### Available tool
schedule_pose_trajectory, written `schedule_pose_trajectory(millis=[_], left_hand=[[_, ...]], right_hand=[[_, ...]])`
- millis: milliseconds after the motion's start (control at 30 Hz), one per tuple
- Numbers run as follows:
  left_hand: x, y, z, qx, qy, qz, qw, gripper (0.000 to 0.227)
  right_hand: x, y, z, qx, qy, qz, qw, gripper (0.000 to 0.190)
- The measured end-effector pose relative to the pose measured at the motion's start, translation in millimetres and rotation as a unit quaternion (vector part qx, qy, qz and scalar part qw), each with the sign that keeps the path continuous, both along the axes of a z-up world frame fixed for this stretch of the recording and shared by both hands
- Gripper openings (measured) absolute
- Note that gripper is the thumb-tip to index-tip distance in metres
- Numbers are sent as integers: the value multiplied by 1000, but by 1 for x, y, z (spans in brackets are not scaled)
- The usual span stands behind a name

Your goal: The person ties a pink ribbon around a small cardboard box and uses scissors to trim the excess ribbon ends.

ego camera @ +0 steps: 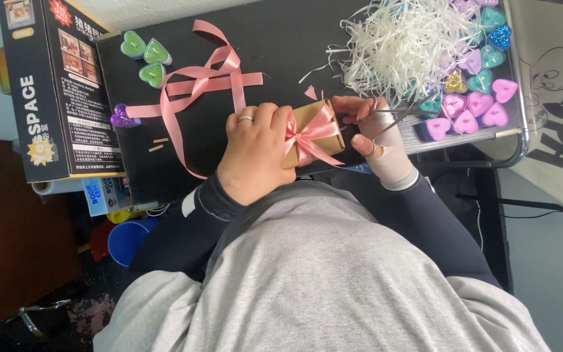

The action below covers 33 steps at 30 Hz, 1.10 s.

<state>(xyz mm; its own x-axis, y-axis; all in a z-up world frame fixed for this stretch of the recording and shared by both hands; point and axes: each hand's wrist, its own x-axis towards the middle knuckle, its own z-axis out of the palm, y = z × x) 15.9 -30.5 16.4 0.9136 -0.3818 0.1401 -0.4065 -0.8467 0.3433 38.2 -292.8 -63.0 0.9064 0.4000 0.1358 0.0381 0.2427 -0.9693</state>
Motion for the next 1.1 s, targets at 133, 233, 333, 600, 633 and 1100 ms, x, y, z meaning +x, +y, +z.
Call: schedule_pose_trajectory(millis=[133, 233, 333, 600, 633, 1100], left_hand=[[35, 17, 28, -6, 6, -22, 1000, 86], [80, 35, 32, 5, -74, -36, 997, 91], [141, 43, 4, 21, -134, -39, 990, 87], [227, 27, -48, 48, 16, 17, 999, 78], [226, 25, -45, 66, 27, 25, 997, 81], [53, -19, 32, -210, 2, -148, 967, 20]], right_hand=[[-3, -4, -11, 28, -8, -39, 999, 53], [-5, -4, -13, 45, -8, -48, 998, 50], [-5, -7, -18, 50, -4, -39, 998, 45], [-4, -7, -7, -56, -39, -16, 998, 96], [-3, -7, -6, -73, -54, -13, 996, 105], [-1, 9, 17, -207, 93, -39, 973, 23]])
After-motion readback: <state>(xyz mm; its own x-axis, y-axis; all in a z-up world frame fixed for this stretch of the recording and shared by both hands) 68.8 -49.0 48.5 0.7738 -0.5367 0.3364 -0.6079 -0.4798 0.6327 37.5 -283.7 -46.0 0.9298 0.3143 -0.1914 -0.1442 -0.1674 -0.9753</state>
